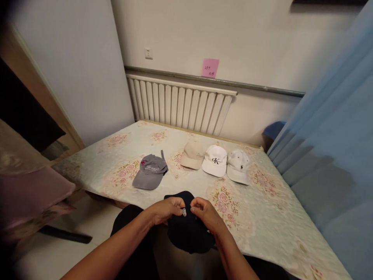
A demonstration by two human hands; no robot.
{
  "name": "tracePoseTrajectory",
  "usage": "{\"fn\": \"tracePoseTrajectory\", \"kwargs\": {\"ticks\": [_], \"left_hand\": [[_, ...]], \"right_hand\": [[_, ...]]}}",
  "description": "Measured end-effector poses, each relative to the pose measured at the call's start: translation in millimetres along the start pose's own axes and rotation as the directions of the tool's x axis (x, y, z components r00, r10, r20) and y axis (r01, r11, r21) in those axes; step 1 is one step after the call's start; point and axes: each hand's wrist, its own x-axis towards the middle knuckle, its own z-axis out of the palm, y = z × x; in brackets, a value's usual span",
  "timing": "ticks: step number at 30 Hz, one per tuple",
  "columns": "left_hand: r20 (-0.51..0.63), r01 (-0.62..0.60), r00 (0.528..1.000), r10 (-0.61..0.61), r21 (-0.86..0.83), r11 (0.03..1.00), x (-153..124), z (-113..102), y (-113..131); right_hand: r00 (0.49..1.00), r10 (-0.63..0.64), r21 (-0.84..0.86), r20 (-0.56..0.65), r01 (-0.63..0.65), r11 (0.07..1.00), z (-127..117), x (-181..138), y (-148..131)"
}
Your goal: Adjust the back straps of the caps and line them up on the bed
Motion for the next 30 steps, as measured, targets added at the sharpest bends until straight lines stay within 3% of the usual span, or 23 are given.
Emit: {"fn": "tracePoseTrajectory", "kwargs": {"ticks": [7, 11, 15, 18, 21, 22, 23, 24, 26, 28, 30], "left_hand": [[0.052, -0.162, 0.987, 0.153, 0.349, 0.923, -6, 1, 49], [0.140, -0.291, 0.956, 0.258, 0.563, 0.773, -9, 5, 88], [0.126, -0.365, 0.910, 0.396, 0.698, 0.617, -4, 13, 103], [-0.025, -0.345, 0.809, 0.587, 0.788, 0.510, -8, 18, 96], [-0.244, -0.231, 0.586, 0.773, 0.864, 0.448, -30, 31, 77], [-0.267, -0.229, 0.557, 0.786, 0.861, 0.454, -40, 37, 68], [-0.260, -0.253, 0.574, 0.777, 0.846, 0.470, -49, 45, 59], [-0.220, -0.297, 0.624, 0.750, 0.820, 0.489, -58, 53, 50], [-0.033, -0.402, 0.748, 0.663, 0.773, 0.492, -69, 69, 33], [0.125, -0.498, 0.759, 0.639, 0.744, 0.446, -71, 79, 23], [0.126, -0.489, 0.749, 0.651, 0.768, 0.414, -66, 81, 22]], "right_hand": [[0.998, -0.003, 0.322, -0.071, 0.026, 0.946, 14, -3, -17], [0.994, -0.046, 0.520, -0.096, 0.090, 0.850, 30, -7, -25], [0.975, -0.008, 0.651, -0.220, 0.153, 0.744, 47, -4, -25], [0.935, 0.101, 0.710, -0.340, 0.185, 0.679, 53, -2, -23], [0.919, 0.153, 0.749, -0.363, 0.190, 0.634, 54, -1, -24], [0.920, 0.157, 0.759, -0.360, 0.191, 0.622, 53, 0, -26], [0.917, 0.161, 0.767, -0.364, 0.197, 0.611, 52, 2, -28], [0.911, 0.167, 0.768, -0.377, 0.207, 0.605, 50, 4, -32], [0.884, 0.175, 0.755, -0.434, 0.251, 0.606, 43, 11, -42], [0.853, 0.171, 0.730, -0.494, 0.300, 0.614, 34, 19, -57], [0.825, 0.146, 0.714, -0.546, 0.367, 0.596, 22, 23, -76]]}}
